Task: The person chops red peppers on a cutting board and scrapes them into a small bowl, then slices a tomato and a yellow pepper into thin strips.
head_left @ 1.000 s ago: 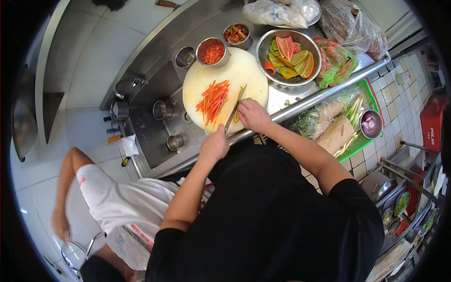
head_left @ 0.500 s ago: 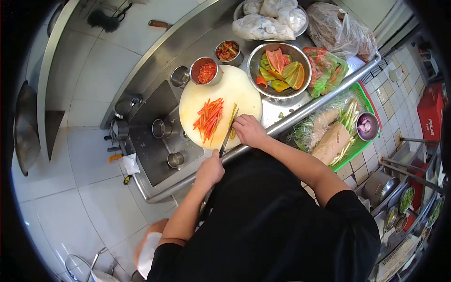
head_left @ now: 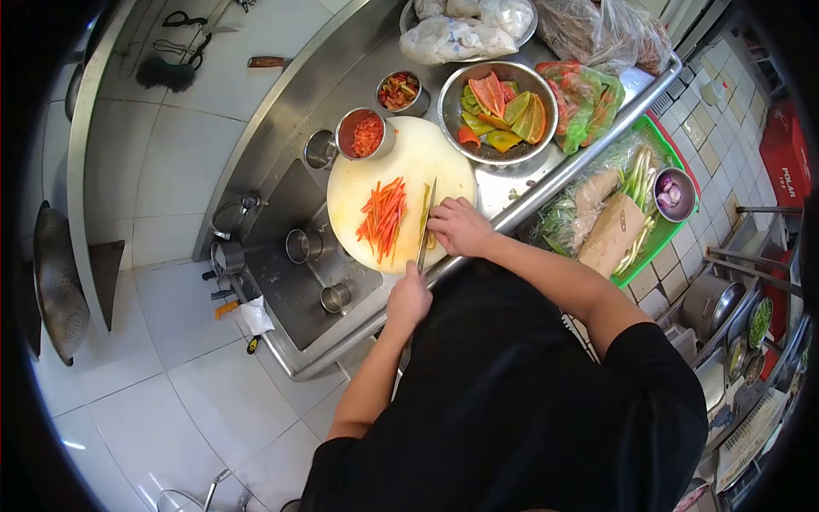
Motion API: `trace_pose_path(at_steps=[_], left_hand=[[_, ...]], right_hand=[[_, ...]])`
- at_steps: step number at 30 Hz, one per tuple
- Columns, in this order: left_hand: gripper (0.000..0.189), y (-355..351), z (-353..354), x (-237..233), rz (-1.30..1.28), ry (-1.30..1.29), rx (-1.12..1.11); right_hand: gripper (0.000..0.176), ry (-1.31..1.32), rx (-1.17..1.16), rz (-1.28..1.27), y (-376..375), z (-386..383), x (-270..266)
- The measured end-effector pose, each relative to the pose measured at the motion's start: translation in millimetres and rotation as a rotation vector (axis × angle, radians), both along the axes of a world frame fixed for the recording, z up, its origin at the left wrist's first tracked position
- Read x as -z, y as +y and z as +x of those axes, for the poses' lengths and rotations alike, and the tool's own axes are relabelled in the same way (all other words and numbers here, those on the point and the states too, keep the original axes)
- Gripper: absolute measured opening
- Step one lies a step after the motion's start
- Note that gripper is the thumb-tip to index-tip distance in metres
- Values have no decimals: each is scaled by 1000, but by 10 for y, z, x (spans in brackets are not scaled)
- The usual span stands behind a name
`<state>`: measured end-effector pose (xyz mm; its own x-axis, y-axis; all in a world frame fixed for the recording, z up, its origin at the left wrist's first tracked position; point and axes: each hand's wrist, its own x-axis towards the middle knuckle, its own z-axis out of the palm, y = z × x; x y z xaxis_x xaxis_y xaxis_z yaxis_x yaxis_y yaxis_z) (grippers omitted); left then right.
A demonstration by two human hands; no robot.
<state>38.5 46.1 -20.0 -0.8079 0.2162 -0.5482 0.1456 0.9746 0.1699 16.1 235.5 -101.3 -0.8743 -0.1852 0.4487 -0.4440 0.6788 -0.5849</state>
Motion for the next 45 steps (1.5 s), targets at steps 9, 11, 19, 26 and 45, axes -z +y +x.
trace_pose_path(at_steps=[9,11,19,26,45], left_hand=[[26,-58,-1,-259,-55,-62,14],[26,-40,-8,-3,-19,-39,-9],[27,-37,-86,-352,-3,-70,56],[26,107,-326,121,118,41,53],[27,-95,-114,71,124,13,34]], right_hand=[[16,-50,-46,51,54,-21,-34],[16,-47,-44,43,53,-12,-23],[10,0,1,37,13,-8,-2],[9,17,33,49,-22,-19,48],[6,-30,70,116,-38,-1,-10]])
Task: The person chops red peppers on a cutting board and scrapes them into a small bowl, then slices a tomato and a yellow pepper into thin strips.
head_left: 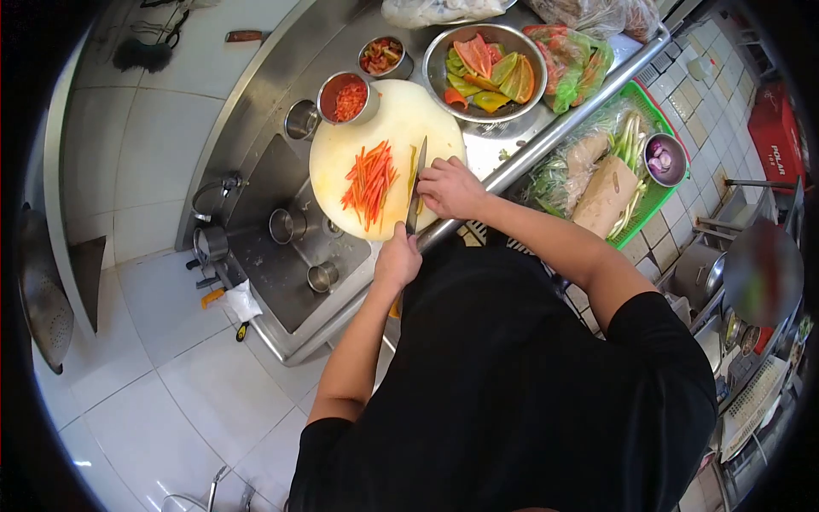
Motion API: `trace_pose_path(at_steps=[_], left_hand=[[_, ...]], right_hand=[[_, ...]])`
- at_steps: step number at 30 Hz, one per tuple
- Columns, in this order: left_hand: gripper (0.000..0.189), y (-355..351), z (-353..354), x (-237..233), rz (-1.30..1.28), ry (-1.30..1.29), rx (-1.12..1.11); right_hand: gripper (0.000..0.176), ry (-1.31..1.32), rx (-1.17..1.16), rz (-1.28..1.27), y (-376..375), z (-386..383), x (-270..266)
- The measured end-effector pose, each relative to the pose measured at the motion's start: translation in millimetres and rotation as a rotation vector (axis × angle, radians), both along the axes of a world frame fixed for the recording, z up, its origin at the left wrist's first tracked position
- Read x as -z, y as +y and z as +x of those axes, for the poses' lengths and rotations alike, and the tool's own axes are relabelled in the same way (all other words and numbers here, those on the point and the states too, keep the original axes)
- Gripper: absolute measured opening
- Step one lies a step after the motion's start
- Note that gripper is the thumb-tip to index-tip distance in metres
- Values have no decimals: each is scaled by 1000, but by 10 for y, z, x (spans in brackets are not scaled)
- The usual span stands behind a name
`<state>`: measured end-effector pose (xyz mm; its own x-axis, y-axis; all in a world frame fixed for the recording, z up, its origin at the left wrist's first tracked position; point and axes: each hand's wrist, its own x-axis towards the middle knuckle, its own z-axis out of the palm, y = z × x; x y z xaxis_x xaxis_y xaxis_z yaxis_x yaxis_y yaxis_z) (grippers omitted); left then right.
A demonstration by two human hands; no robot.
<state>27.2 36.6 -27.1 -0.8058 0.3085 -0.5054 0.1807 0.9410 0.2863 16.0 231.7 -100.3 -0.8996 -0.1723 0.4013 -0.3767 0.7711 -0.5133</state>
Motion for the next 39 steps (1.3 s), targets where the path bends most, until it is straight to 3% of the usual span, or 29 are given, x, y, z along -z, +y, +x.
trace_pose_path(at_steps=[6,9,17,29,33,37,39], left_hand=[[26,124,-142,87,13,14,14],[26,97,-138,95,41,19,23],[26,-158,-253,286,177,47,154],[35,-795,-530,207,83,-52,383],[38,-1119,-457,-28,45,-44,493],[33,-1115,-624,187,136,-16,546],[32,-915,-622,-16,119,-103,469]], right_hand=[[11,-107,-37,93,25,6,-85],[18,-63,6,-17,-12,64,-88],[15,-80,123,15,-342,171,-21],[13,-148,385,165,-1041,321,-150],[13,-195,426,211,-1099,296,-181],[11,-211,444,226,-1116,313,-215],[11,-212,451,235,-1136,299,-239]])
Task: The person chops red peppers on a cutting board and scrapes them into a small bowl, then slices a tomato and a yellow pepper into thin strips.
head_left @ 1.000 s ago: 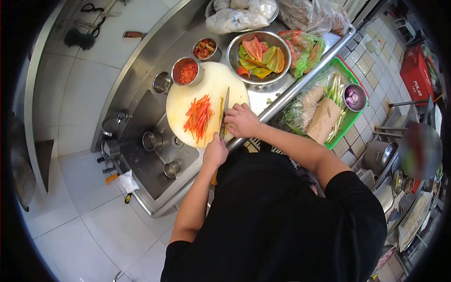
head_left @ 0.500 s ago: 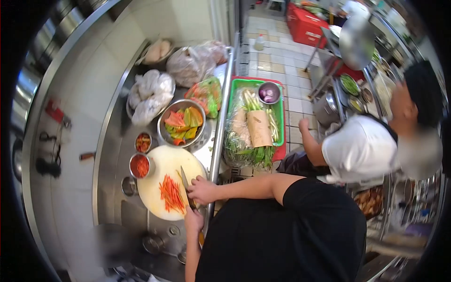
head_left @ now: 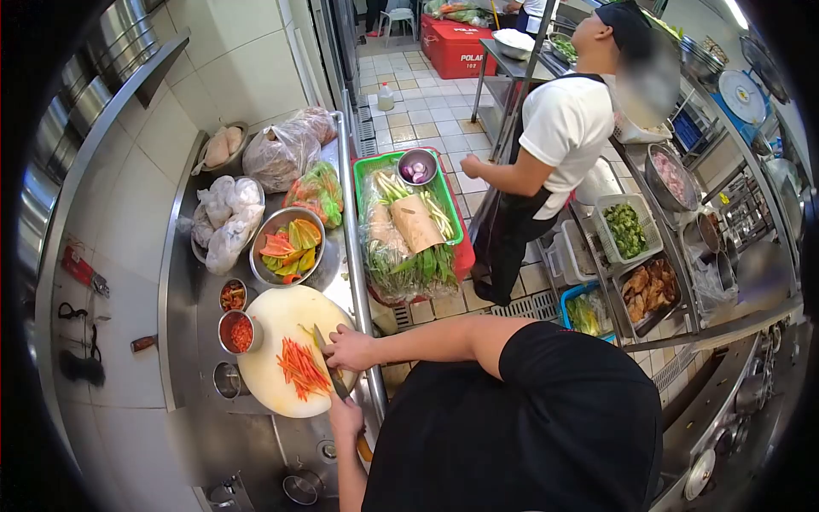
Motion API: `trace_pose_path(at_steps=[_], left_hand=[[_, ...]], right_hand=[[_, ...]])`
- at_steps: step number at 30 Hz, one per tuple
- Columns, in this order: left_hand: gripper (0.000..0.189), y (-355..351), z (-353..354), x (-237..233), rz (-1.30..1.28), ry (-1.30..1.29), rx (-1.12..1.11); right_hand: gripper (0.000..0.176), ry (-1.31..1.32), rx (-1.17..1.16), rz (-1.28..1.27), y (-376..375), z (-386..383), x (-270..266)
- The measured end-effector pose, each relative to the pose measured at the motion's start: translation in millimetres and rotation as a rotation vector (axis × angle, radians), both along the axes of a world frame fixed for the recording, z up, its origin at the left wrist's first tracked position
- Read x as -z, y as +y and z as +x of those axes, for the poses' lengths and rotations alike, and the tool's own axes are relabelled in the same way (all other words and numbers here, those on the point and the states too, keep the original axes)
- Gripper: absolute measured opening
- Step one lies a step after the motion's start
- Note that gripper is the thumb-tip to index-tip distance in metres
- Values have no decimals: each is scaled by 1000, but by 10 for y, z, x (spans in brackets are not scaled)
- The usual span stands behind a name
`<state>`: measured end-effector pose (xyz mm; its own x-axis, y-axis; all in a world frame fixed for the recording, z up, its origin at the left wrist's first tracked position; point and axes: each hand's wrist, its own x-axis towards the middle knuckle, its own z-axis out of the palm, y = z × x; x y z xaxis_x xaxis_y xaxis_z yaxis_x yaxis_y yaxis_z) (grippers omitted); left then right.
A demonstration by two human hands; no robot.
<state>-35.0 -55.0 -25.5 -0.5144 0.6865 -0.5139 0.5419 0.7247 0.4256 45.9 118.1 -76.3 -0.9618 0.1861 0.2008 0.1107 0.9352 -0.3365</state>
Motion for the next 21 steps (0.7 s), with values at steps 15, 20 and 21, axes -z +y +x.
trace_pose_path(at_steps=[15,20,21], left_hand=[[37,-350,38,208,148,-45,13],[26,-22,-126,508,96,-68,-79],[26,-6,-103,368,44,-55,-71]], right_hand=[[16,82,49,-49,9,-1,182],[12,59,20,-22,32,33,108],[11,91,27,-10,47,40,99]])
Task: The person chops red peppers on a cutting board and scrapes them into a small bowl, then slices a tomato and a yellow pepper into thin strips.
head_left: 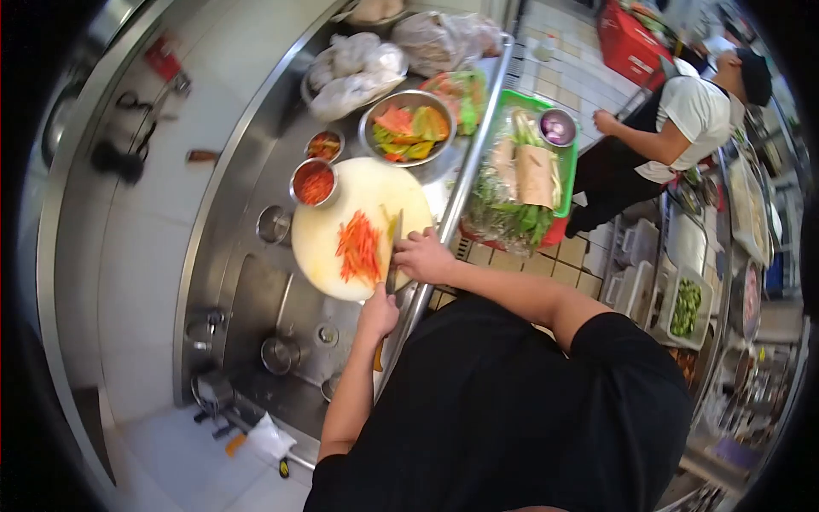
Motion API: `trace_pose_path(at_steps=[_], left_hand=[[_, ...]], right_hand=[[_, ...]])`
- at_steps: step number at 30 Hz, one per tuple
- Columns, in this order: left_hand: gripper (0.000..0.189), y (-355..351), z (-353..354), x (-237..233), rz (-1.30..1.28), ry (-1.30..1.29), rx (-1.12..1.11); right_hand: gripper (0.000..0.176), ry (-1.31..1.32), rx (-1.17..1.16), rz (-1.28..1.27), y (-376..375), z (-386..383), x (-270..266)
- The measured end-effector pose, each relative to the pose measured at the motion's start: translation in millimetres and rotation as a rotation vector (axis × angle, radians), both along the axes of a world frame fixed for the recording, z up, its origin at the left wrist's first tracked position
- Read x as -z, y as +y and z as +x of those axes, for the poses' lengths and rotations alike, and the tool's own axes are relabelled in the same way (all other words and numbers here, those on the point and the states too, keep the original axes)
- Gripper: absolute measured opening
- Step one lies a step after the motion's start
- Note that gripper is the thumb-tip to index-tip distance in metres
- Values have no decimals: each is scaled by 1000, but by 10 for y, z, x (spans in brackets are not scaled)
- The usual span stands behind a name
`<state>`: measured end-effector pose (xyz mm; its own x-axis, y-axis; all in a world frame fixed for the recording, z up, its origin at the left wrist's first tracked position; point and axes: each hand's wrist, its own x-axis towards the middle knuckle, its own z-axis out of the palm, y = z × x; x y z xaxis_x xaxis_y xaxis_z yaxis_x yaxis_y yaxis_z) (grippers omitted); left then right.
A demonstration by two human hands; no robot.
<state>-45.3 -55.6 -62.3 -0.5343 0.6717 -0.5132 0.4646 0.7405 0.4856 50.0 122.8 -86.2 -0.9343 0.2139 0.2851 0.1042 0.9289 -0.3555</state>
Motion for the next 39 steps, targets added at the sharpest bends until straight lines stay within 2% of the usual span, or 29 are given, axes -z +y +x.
trace_pose_path(at_steps=[5,8,10,14,18,23,25,26,28,29,32,34,36,39], left_hand=[[29,-60,210,-323,-123,7,-35],[29,130,93,-297,-128,-59,-86],[29,222,0,-301,-74,33,-38],[28,232,-138,-239,-69,60,-172],[29,255,-102,-468,-90,101,-204],[29,264,11,-540,-59,139,-274],[29,208,45,-543,57,222,-370],[29,169,49,-542,56,230,-382],[32,53,66,-554,145,331,-430],[32,11,57,-567,142,339,-448],[41,-92,70,-578,121,424,-490],[46,-125,89,-524,168,433,-486],[46,-114,125,-487,177,417,-495],[47,-32,193,-558,154,367,-483]], right_hand=[[10,-62,-53,3,17,16,-82],[11,-53,-55,-8,53,0,-71],[13,-82,-81,-34,102,-28,-55],[15,-26,-144,-98,216,-81,-3],[21,-21,-165,-198,317,-178,27],[18,-75,-161,-173,350,-363,50],[15,2,-67,-382,376,-467,32],[15,8,-80,-383,409,-502,14],[10,25,83,-711,464,-521,-173],[8,56,115,-734,498,-546,-236],[8,188,20,-608,586,-654,-436],[13,162,-42,-553,569,-741,-566],[18,52,-223,-389,535,-815,-627],[20,-37,-253,-398,453,-982,-486]])
